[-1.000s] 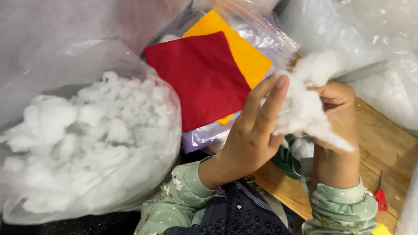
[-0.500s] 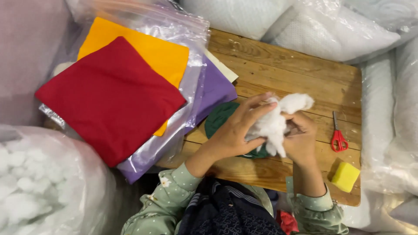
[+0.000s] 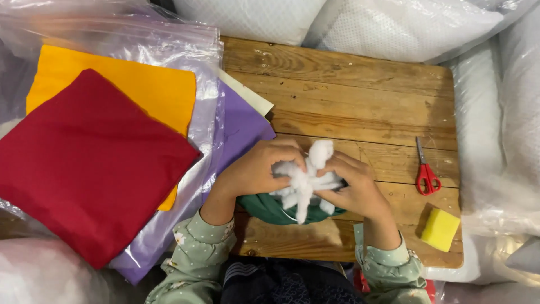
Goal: The person stuffs a green fabric pouch with white cotton batting, repeatedly adding more filling and adjusting the contents. After filling, the person smooths the pouch and places it into a clear plastic bag.
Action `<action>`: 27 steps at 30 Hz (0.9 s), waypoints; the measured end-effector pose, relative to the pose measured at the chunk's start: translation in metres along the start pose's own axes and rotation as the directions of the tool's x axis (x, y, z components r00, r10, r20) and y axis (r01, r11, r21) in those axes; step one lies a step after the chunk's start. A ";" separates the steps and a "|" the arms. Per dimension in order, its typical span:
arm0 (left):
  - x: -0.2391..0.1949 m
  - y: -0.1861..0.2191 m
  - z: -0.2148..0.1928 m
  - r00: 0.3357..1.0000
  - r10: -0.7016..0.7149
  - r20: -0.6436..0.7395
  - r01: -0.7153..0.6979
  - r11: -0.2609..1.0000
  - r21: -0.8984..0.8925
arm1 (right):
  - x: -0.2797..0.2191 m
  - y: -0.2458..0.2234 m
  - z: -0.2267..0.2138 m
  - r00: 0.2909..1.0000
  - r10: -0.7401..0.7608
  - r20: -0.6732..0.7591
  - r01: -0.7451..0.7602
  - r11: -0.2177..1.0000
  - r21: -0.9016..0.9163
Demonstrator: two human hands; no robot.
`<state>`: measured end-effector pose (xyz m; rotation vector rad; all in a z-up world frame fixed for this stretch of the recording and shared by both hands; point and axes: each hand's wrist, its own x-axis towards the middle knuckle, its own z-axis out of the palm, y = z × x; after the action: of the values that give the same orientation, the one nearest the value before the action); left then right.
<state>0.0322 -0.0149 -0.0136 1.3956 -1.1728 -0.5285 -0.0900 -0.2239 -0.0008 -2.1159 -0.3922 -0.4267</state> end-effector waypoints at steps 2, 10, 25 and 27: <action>-0.002 0.004 -0.002 1.000 0.020 -0.003 -0.020 1.000 -0.016 | -0.013 0.010 0.001 0.999 -0.017 -0.027 0.018 0.998 0.052; -0.012 -0.001 -0.002 0.998 0.064 0.001 -0.064 0.996 -0.065 | 0.001 -0.009 0.005 0.996 -0.081 -0.030 0.085 0.985 0.151; -0.022 0.006 -0.018 0.996 -0.067 0.058 0.072 0.994 -0.077 | 0.004 -0.013 -0.003 0.982 0.004 0.191 -0.024 0.995 0.102; -0.023 0.005 -0.020 0.994 -0.095 0.059 0.095 0.996 0.006 | 0.005 -0.020 0.001 0.980 0.007 0.199 -0.032 0.992 0.123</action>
<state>0.0384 0.0147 -0.0117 1.4522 -1.1597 -0.6391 -0.0934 -0.2121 0.0153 -2.0426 -0.4996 -0.1747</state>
